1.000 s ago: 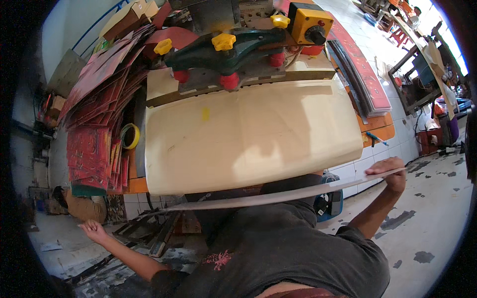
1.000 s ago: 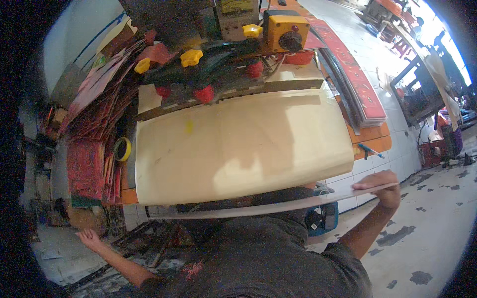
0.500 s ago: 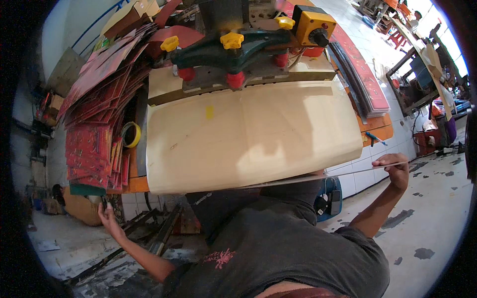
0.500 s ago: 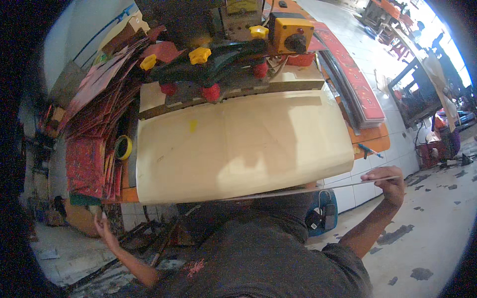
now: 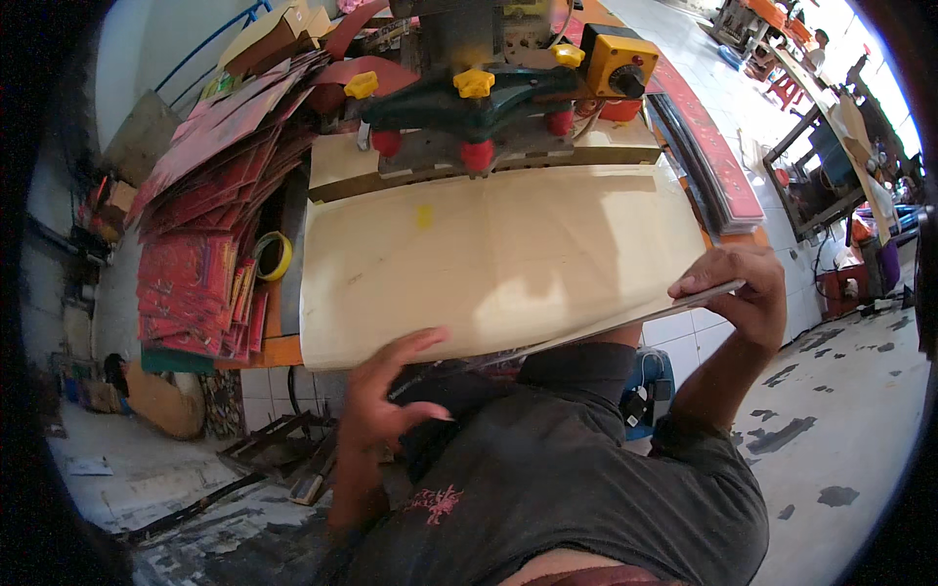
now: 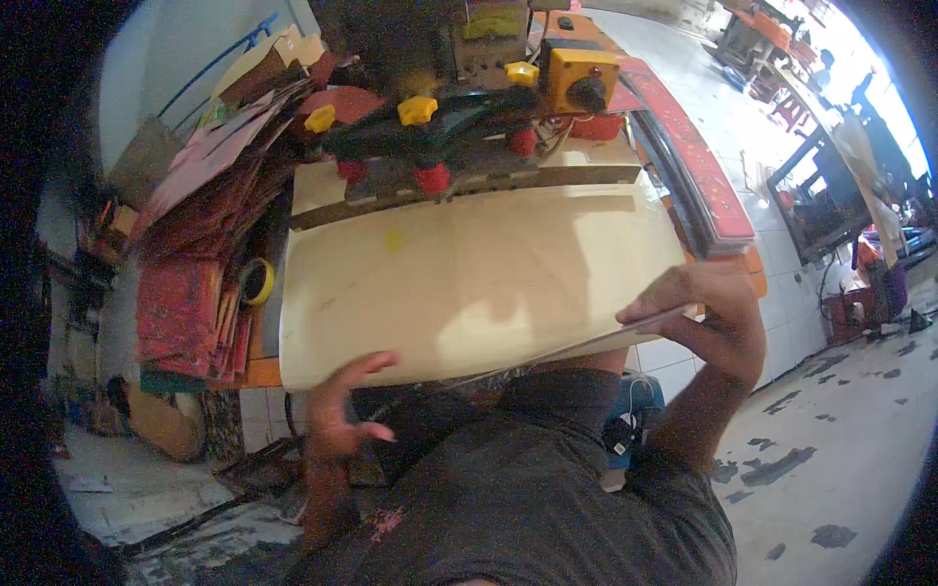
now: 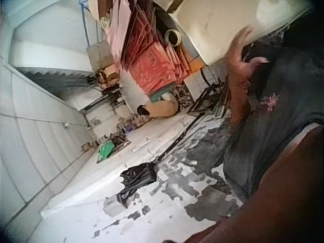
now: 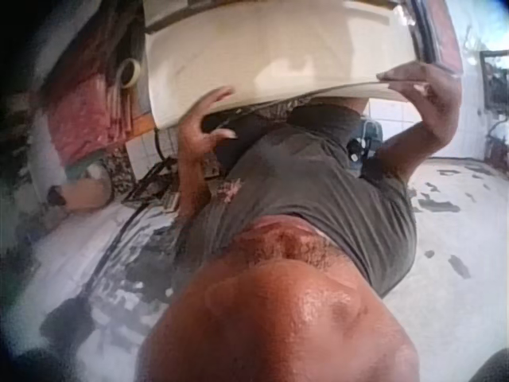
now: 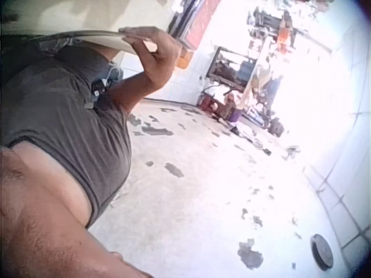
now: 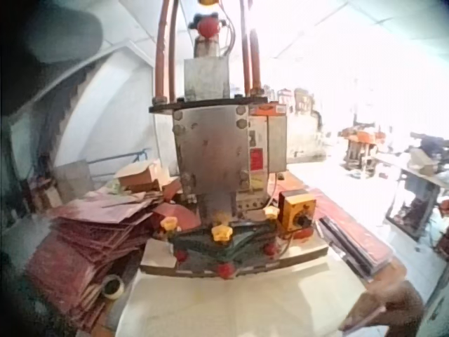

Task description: The person takes printed packaging sleeves, positions them onto a heat sealing machine table, and seals them.

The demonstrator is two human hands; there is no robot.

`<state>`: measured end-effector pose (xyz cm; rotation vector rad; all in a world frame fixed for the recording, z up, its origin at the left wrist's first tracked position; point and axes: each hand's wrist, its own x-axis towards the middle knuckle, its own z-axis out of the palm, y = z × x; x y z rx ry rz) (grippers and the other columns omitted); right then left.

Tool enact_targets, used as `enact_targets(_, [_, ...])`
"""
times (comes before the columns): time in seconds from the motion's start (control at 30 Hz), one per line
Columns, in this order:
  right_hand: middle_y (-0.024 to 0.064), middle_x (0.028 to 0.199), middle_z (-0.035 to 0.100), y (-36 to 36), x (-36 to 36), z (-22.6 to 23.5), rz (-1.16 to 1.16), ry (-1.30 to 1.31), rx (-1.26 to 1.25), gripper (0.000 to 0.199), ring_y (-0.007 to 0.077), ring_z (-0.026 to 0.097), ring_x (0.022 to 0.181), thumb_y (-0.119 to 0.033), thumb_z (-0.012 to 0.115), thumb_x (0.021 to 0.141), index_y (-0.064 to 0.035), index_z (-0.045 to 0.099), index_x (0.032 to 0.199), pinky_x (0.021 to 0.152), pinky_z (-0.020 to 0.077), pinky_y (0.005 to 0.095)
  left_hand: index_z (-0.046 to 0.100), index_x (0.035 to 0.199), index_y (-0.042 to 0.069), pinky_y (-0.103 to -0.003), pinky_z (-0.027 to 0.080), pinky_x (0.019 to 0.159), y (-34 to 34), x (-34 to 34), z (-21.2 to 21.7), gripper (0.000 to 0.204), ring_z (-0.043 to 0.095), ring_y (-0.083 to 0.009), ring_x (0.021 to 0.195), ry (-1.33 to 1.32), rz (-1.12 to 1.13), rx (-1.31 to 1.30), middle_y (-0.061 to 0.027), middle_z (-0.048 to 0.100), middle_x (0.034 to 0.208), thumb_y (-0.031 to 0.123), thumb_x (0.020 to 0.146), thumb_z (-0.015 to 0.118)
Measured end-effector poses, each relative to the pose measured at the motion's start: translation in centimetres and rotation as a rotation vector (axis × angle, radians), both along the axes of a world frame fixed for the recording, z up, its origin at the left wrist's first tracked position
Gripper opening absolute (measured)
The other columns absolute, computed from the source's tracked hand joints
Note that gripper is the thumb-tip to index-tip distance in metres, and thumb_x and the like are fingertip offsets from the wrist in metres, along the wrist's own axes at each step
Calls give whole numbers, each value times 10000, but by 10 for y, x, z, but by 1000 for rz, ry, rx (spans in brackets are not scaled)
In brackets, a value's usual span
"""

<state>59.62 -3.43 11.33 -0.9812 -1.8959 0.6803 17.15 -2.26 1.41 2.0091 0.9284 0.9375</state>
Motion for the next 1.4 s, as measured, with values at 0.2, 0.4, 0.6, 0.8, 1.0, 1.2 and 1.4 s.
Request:
enact_targets(0.2, [128,760,728,9,-34,17,-96,-96,192,273,212,728,703,-125,854,711,32,715,885,646,547,294,672,1255,59,-386,545,926,-2,67,12,486,709,-299,1078,74,-130,49,-132,731,1174,268,842,818])
enact_targets(0.4, [112,795,740,4,-43,19,-299,-141,219,364,210,739,738,-200,893,672,24,724,905,685,556,298,697,1188,82,-381,572,749,5,86,-10,260,740,-310,878,104,-1,67,-162,744,987,140,935,709])
enact_targets(0.6, [111,1107,722,21,-35,-23,-499,236,256,635,198,700,990,-267,845,826,-21,583,1350,855,556,337,716,1110,60,-354,564,703,11,82,-19,178,737,-278,799,95,90,65,-179,735,928,126,946,695])
enact_targets(0.8, [128,1143,706,22,-25,-54,-389,334,-124,612,199,682,1026,-118,711,933,-49,447,1481,877,540,328,707,1088,4,-330,551,826,20,12,-15,182,668,-148,898,-208,486,-124,-47,730,962,126,954,711])
enact_targets(1.0, [130,1137,720,6,-36,-94,0,65,-481,590,219,684,1076,-218,722,916,-63,521,1448,883,539,349,594,1310,23,-318,565,883,40,-49,-5,340,659,-148,1058,-1090,729,-16,-76,680,1231,97,987,668])
enact_targets(1.2, [161,1325,627,8,-67,-124,305,511,-587,898,224,631,1163,-565,692,916,-4,370,1539,955,507,365,570,1351,65,-301,580,898,46,-46,-16,388,655,-135,1104,-1412,695,-160,-61,661,1285,159,991,678])
enact_targets(1.4, [100,1118,717,10,-91,-101,-59,436,-693,564,140,668,977,-399,679,982,51,587,1310,871,521,300,563,1343,70,-275,567,878,50,-22,-28,372,653,-110,1056,-1404,724,-272,-40,660,1251,136,993,671])
